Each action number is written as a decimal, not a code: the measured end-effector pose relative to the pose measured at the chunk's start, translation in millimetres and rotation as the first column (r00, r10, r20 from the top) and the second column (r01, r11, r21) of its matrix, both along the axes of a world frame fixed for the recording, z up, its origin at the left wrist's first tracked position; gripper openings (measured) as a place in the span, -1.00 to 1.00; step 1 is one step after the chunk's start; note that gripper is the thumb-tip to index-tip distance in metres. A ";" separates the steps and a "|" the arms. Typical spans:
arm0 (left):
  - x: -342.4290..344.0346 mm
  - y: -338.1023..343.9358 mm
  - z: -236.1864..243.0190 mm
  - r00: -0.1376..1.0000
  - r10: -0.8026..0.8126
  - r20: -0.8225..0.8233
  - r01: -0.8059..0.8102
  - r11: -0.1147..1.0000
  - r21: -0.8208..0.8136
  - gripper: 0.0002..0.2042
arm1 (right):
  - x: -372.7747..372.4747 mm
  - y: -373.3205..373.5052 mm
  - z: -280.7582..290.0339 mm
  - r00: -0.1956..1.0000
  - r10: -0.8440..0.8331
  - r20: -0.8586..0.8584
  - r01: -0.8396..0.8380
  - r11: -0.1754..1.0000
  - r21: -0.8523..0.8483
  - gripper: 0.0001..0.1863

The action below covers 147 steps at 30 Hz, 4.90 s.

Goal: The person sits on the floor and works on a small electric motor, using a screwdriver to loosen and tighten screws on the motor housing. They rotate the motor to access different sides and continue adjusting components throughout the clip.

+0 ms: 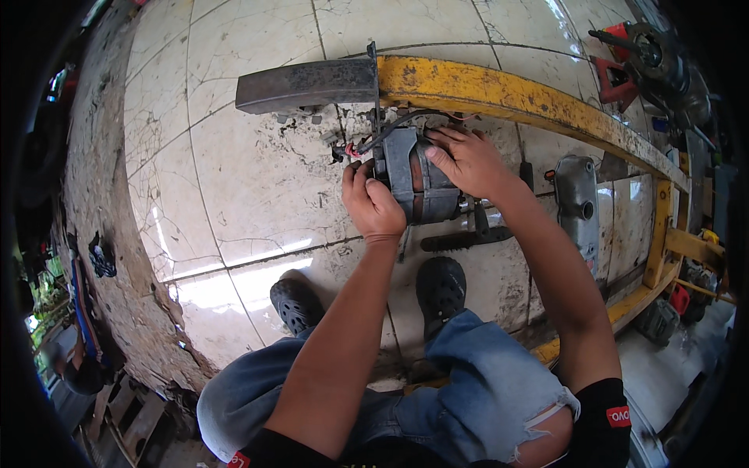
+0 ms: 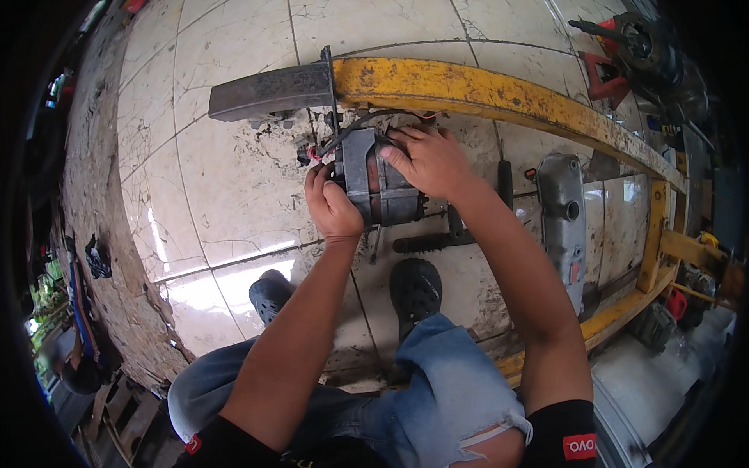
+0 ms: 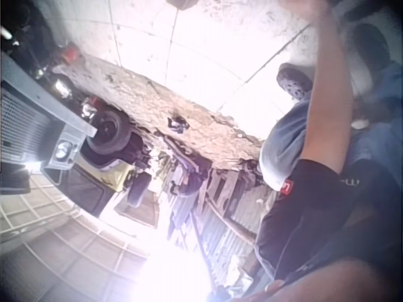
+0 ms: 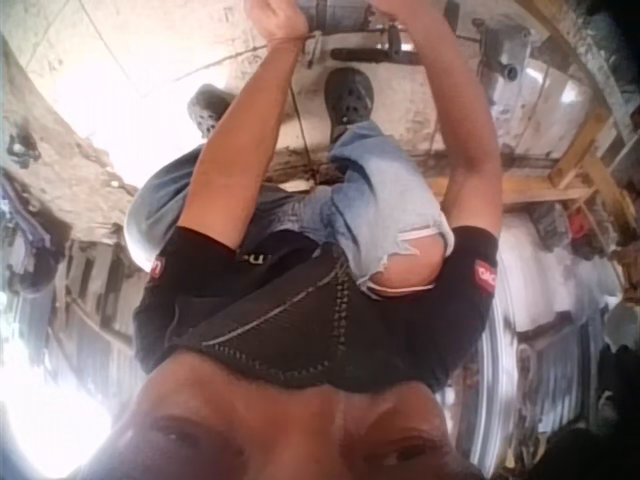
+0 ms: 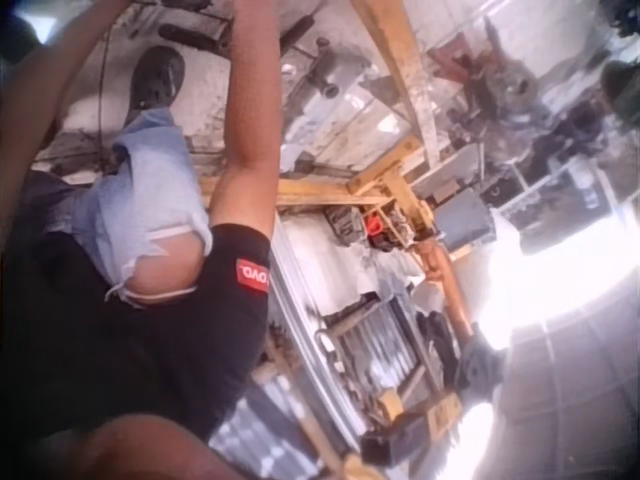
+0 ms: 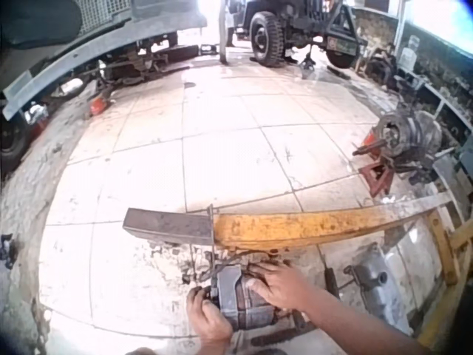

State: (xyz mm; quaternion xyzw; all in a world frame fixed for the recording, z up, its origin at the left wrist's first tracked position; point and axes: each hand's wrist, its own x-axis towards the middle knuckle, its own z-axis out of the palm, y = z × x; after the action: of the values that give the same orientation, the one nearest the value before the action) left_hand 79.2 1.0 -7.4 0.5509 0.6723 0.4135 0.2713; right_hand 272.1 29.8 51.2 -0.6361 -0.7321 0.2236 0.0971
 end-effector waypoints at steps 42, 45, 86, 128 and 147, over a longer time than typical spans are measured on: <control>1.2 -2.1 0.6 1.000 0.026 -0.006 -0.026 1.000 0.008 -0.58 | -5.4 -34.9 -0.9 0.978 0.024 -0.207 -0.001 0.994 0.114 -0.39; 0.6 2.3 5.6 0.995 -0.001 0.095 0.000 1.000 0.008 -0.58 | 0.0 -36.6 3.0 0.976 -0.034 -0.215 0.045 0.998 0.047 -0.36; 3.3 -0.7 0.4 0.998 0.034 0.059 -0.035 0.999 0.025 -0.61 | -19.9 -25.2 17.4 0.997 0.070 -0.023 -0.070 0.997 0.029 -0.26; 6.0 -2.6 -4.1 0.999 0.044 -0.017 -0.044 0.999 0.014 -0.57 | -18.6 -70.7 40.5 0.999 0.052 -0.014 -0.047 0.969 0.241 -0.59; 4.9 -1.7 -2.2 0.999 -0.011 0.034 0.012 1.000 -0.009 -0.55 | -7.4 -62.3 26.0 0.998 0.056 -0.022 -0.048 0.961 0.271 -0.57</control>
State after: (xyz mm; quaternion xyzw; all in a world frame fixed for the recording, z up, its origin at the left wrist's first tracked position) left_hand 84.2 -0.7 -9.6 0.5464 0.6663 0.4181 0.2875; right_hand 264.7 -32.5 77.2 -0.5942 -0.7706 0.1331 0.1879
